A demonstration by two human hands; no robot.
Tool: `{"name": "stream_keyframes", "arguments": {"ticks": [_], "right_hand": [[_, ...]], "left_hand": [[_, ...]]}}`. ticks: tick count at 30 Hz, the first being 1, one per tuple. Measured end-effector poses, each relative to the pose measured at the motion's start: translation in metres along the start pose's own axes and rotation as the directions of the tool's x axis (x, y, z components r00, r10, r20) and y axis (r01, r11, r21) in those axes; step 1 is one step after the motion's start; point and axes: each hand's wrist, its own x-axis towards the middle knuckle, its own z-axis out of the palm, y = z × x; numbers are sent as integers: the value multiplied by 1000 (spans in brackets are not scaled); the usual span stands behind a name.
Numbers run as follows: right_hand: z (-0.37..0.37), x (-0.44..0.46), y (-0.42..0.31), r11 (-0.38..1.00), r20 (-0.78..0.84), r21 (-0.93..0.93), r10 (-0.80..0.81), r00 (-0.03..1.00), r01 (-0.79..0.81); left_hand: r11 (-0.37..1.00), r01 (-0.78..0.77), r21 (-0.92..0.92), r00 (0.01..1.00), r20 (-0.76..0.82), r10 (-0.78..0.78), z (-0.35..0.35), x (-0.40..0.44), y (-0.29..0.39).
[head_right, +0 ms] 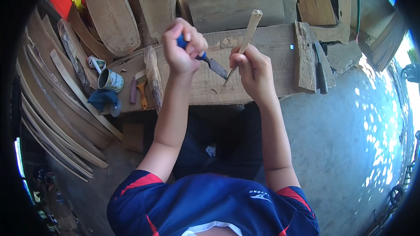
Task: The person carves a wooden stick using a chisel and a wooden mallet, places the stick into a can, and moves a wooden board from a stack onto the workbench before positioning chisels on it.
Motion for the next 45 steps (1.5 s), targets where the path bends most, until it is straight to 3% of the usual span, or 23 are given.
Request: {"name": "stream_keyframes", "arguments": {"ticks": [6,20,24,27,34,36,38,41,45], "right_hand": [[2,-1,-4,999,29,-37,7,1000,-6],[5,3,-6,1000,0,-7,9,1000,-9],[0,0,-5,998,32,2,60,998,-60],[5,1,-6,999,25,-17,-29,999,30],[4,1,-7,999,35,-26,20,999,-19],[5,1,-8,1000,32,-31,1,999,0],[6,0,-8,999,30,-36,-13,999,14],[6,1,-7,996,41,-89,-16,999,19],[2,-1,-4,999,22,-8,50,998,-50]], "left_hand": [[998,65,-19,997,34,-64,0,6,2],[1000,-1,19,997,78,0,21,13,25],[997,53,52,993,98,-58,28,19,25],[999,3,32,996,94,-6,33,21,35],[996,59,60,987,144,-68,36,21,31],[998,18,53,991,134,-25,39,20,39],[996,41,79,995,86,-48,42,15,31],[978,51,205,983,161,-85,33,7,-4],[997,60,55,996,56,-63,29,12,18]]}}
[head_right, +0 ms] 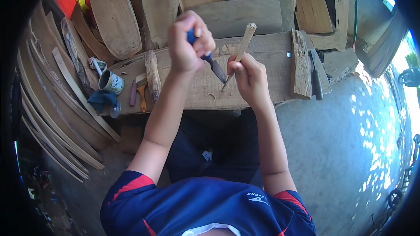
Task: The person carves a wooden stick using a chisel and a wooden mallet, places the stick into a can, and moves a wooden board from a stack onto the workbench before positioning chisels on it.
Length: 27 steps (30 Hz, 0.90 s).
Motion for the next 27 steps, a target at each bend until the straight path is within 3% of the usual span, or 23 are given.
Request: {"name": "stream_keyframes", "arguments": {"ticks": [3,5,8,11,14,21,23,24,26,27], "right_hand": [[1,1,0,998,10,-9,-67,998,67],[4,2,-3,996,12,-67,-54,998,55],[2,0,1,999,-26,-13,-50,998,49],[2,1,1,996,-9,-37,-82,997,82],[2,1,0,996,-5,-45,-76,997,76],[-2,-4,0,1000,-11,-4,2,1000,-2],[4,-1,-2,997,-18,-9,-78,997,77],[7,-1,-5,998,-9,-3,-65,998,65],[10,-2,-10,991,41,-84,-100,994,103],[12,-4,-12,995,39,-64,-75,996,78]], "left_hand": [[1000,-22,5,1000,-12,22,4,-1,4],[989,-8,146,1000,6,7,3,-7,-25],[997,71,-12,997,-11,-72,-14,-10,-33],[990,-10,-142,998,-70,0,-10,-4,1],[998,-56,-3,997,-45,56,-6,-1,6],[992,-83,-96,995,-55,78,-2,6,17],[991,-83,-107,997,-15,82,2,5,13],[996,-79,49,996,-25,80,8,2,3],[994,-16,111,1000,-20,18,12,-6,-24],[994,75,-73,995,-64,-80,8,-5,-28]]}}
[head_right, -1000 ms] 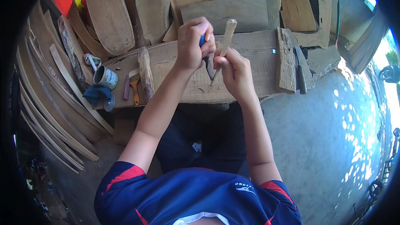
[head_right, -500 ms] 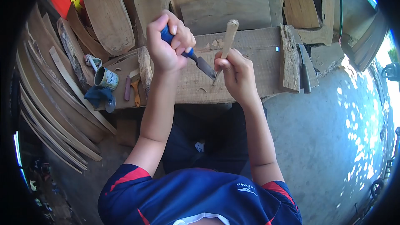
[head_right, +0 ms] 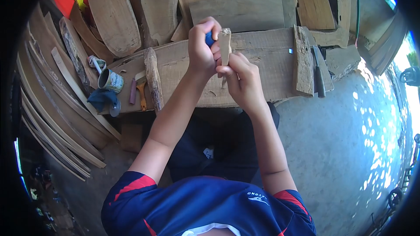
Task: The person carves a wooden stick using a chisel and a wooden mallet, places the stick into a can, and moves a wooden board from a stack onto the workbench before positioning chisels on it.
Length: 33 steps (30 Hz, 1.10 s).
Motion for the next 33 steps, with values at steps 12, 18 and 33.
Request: {"name": "stream_keyframes", "arguments": {"ticks": [12,18,33], "right_hand": [[-19,-3,23,991,-135,133,39,990,-21],[-12,-3,17,993,-105,115,51,993,-39],[-16,-6,19,995,-109,100,27,994,-16]], "left_hand": [[968,-251,3,968,10,250,-20,-6,38],[987,-162,2,985,60,162,-14,-11,22],[990,-133,-50,990,30,134,-9,-2,40]]}}
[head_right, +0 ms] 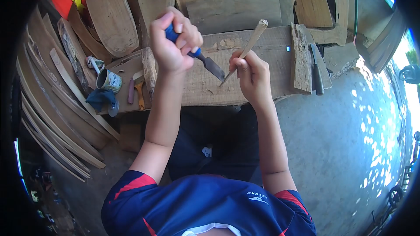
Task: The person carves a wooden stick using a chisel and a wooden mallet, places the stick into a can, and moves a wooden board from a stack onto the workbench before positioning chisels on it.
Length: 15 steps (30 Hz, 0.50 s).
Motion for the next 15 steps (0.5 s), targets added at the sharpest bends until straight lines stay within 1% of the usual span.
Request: {"name": "stream_keyframes", "arguments": {"ticks": [1,2,4,5,6,7,9,10,13,14,15], "right_hand": [[-1,0,0,1000,-1,-1,-1,1000,1],[0,0,0,1000,1,10,3,1000,-3],[2,2,-1,1000,5,23,5,1000,-6],[4,2,-3,1000,6,-4,-2,1000,2],[6,2,-4,999,9,-31,-9,1000,10],[8,1,-5,1000,10,-29,-12,1000,12],[7,0,-6,998,10,-55,10,1000,-9],[6,0,-3,1000,3,-23,8,1000,-8],[1,1,-2,999,20,-24,24,999,-24],[3,1,-3,1000,19,-29,8,1000,-7],[4,2,-4,1000,21,-27,12,1000,-11]], "left_hand": [[999,-31,15,999,-10,32,2,0,7],[995,-80,55,997,14,79,4,0,13],[999,-38,12,999,7,38,7,-2,7],[990,-2,142,1000,4,1,11,-4,-7],[967,-48,249,999,11,47,11,-7,-27],[944,-41,326,998,67,20,10,-10,-37],[964,44,262,997,47,-58,8,-11,-42],[973,33,226,999,26,-40,6,-8,-37],[991,-19,131,1000,-19,22,5,2,-2],[984,-58,166,998,-22,62,8,3,9],[986,-60,156,998,-22,64,7,3,8]]}}
